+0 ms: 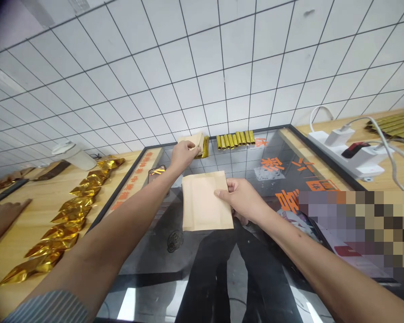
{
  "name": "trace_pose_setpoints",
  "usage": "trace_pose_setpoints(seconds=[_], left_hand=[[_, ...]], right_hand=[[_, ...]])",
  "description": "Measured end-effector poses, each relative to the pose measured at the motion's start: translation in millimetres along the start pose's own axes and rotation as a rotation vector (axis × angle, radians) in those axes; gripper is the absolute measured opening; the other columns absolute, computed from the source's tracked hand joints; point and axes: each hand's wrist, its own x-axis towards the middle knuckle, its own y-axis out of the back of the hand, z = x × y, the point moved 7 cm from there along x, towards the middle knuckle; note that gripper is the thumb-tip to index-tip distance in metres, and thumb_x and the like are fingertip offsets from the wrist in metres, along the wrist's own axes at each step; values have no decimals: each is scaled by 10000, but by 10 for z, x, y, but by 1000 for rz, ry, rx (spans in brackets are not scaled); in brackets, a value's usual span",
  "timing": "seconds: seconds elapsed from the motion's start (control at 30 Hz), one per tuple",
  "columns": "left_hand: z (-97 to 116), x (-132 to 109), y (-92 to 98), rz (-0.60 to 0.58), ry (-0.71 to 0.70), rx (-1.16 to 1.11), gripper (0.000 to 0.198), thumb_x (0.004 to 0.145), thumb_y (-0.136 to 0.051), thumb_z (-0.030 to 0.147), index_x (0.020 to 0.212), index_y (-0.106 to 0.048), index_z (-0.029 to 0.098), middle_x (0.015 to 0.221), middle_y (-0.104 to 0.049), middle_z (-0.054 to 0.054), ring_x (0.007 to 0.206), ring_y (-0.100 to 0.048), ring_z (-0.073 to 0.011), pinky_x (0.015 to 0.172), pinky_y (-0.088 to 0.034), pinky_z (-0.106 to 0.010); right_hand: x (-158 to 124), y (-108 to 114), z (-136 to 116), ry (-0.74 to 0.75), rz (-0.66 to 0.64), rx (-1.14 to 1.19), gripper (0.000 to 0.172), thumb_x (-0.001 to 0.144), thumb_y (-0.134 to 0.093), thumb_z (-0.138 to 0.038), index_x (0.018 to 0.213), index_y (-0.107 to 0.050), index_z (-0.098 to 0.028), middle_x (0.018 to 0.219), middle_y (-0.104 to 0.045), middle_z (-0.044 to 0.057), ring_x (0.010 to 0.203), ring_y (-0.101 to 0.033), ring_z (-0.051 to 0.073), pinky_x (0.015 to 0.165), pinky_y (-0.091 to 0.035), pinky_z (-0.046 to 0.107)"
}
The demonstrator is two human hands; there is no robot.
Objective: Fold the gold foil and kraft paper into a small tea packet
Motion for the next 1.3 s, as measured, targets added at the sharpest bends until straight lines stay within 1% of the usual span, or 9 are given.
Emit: trace_pose_setpoints(seconds=[0.07, 0.17, 0.33, 0.53, 0.67, 0.77, 0.9, 1.07, 1.3], left_hand=[[-40, 15, 0, 7, 28, -38, 36, 807, -771, 225, 794, -743, 207, 1005, -803, -136, 1064, -690, -334, 962, -476, -424], [-118, 41, 101, 57, 72, -146, 100, 770, -729, 156, 699, -690, 214, 861, -778, -105, 1004, -690, -304, 948, -478, -405], [-241, -4, 521, 161, 145, -492, 60, 770, -672, 246, 777, -619, 219, 794, -706, -25, 820, -694, -204, 853, -552, -345], [-342, -587, 1064, 141, 214, -909, 288, 681, -731, 353, 814, -506, 233, 776, -689, 11, 693, -722, -164, 745, -626, -338], [-525, -1018, 1319, 203, 264, -1127, 318, 668, -800, 302, 804, -524, 222, 759, -719, 5, 677, -727, -152, 692, -625, -286], [-715, -1152, 1501, 313, 230, -1293, 275, 677, -804, 232, 805, -562, 217, 718, -714, 20, 649, -710, -133, 662, -612, -243], [-975, -1168, 1724, 466, 217, -1333, 227, 696, -772, 211, 824, -585, 228, 781, -751, 10, 696, -733, -150, 700, -637, -267], [-1139, -1182, 2051, 634, 158, -1295, 215, 746, -772, 233, 845, -582, 240, 849, -767, -14, 820, -782, -185, 801, -656, -314], [-1264, -1279, 2274, 766, 165, -1223, 294, 725, -803, 306, 863, -549, 256, 830, -751, 5, 802, -773, -187, 805, -644, -325]], right_hand=[[-7, -30, -23, -4, -17, 5, 230, 773, -914, -403, 929, -833, -255, 889, -859, 49, 845, -823, 311, 761, -685, 438], [-15, -60, -49, -7, -37, 8, 275, 778, -907, -423, 959, -831, -230, 935, -864, 60, 824, -818, 279, 773, -667, 402], [-10, -21, -51, 4, -16, 0, 281, 761, -921, -425, 935, -817, -231, 887, -856, 58, 786, -811, 279, 668, -646, 358], [-14, 98, -76, 26, 65, -58, 370, 759, -923, -466, 1005, -810, -214, 863, -849, 56, 634, -751, 222, 476, -538, 274], [12, 225, -201, 91, 197, -77, 356, 746, -943, -460, 969, -818, -211, 852, -846, 60, 616, -730, 210, 477, -553, 279], [82, 288, -332, 105, 272, -80, 297, 755, -942, -405, 956, -828, -218, 926, -858, 78, 667, -747, 223, 495, -582, 294], [280, 273, -575, 126, 320, -95, 202, 787, -922, -293, 942, -828, -204, 942, -853, 86, 683, -747, 202, 508, -600, 276], [797, -9, -841, 111, 310, -114, 136, 838, -889, -201, 894, -768, -176, 849, -830, 83, 639, -723, 160, 521, -608, 249], [1789, -862, -1039, 118, 244, -170, 165, 839, -845, -84, 902, -714, -163, 814, -803, 93, 680, -747, 192, 612, -677, 345]])
